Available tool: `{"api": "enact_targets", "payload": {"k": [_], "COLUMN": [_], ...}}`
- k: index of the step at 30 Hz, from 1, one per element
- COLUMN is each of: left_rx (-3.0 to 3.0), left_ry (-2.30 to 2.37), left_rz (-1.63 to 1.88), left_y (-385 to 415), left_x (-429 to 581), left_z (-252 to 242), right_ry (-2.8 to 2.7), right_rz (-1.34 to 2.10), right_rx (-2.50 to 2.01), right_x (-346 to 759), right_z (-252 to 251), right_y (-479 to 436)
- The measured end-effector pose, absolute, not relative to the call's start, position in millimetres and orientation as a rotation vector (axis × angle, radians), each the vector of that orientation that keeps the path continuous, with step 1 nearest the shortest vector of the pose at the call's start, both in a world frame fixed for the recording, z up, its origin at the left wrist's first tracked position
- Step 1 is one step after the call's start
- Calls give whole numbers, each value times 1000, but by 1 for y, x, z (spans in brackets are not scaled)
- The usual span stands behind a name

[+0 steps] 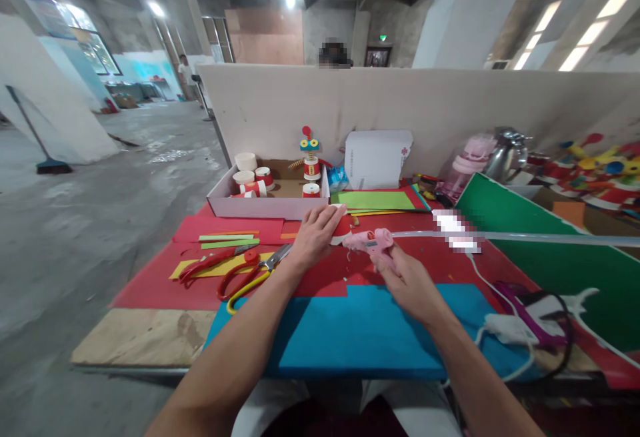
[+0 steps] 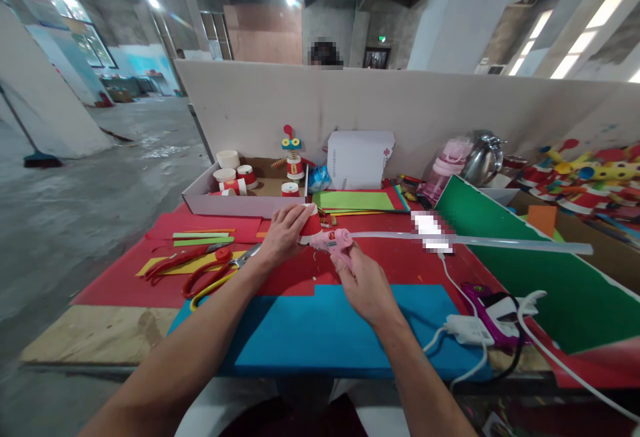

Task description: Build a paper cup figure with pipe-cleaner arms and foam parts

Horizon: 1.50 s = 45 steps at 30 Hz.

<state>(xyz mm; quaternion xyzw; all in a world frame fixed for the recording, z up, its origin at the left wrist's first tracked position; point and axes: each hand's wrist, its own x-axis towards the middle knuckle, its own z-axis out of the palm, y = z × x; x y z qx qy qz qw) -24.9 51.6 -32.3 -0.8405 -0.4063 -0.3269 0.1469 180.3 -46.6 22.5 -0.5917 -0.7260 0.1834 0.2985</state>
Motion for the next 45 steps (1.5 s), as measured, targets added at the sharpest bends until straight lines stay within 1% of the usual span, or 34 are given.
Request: {"api": "enact_targets", "payload": {"k": [13, 18, 22, 27, 29, 31, 34, 36, 41, 45], "left_rx": [-2431, -2446, -2471, -2539, -2545, -2550, -2571, -2597, -2647, -2630], "left_ry": [-1195, -1237, -1277, -1349, -1406, -1408, -1263, -1122, -960, -879], "left_rz": [-870, -811, -815, -850, -920, -1079, -1376, -1474, -1507, -1493], "left_y": [50, 49, 50, 53, 55, 58, 60, 60, 55, 54], "left_x": [-24, -24, -25, -29, -31, -33, -35, -35, -33, -32], "left_z": [-30, -28, -25, -23, -25, -27, -31, -31, -27, -24], "right_ry": [-1984, -1979, -1881, -1579, -1449, -1324, -1175, -1104, -933, -954], "right_rz": [510, 470, 423, 507, 568, 674, 837, 917, 1007, 994], "right_rx": [-1605, -1628, -1559, -1528, -1485, -1416, -1361, -1392, -1483, -1604], "right_x": [167, 164, 174, 202, 211, 214, 212, 209, 215, 232], "right_z": [27, 26, 30, 43, 44, 42, 33, 24, 0, -21], "right_y": [-49, -49, -51, -51, -48, -44, -36, -31, -18, -11]}}
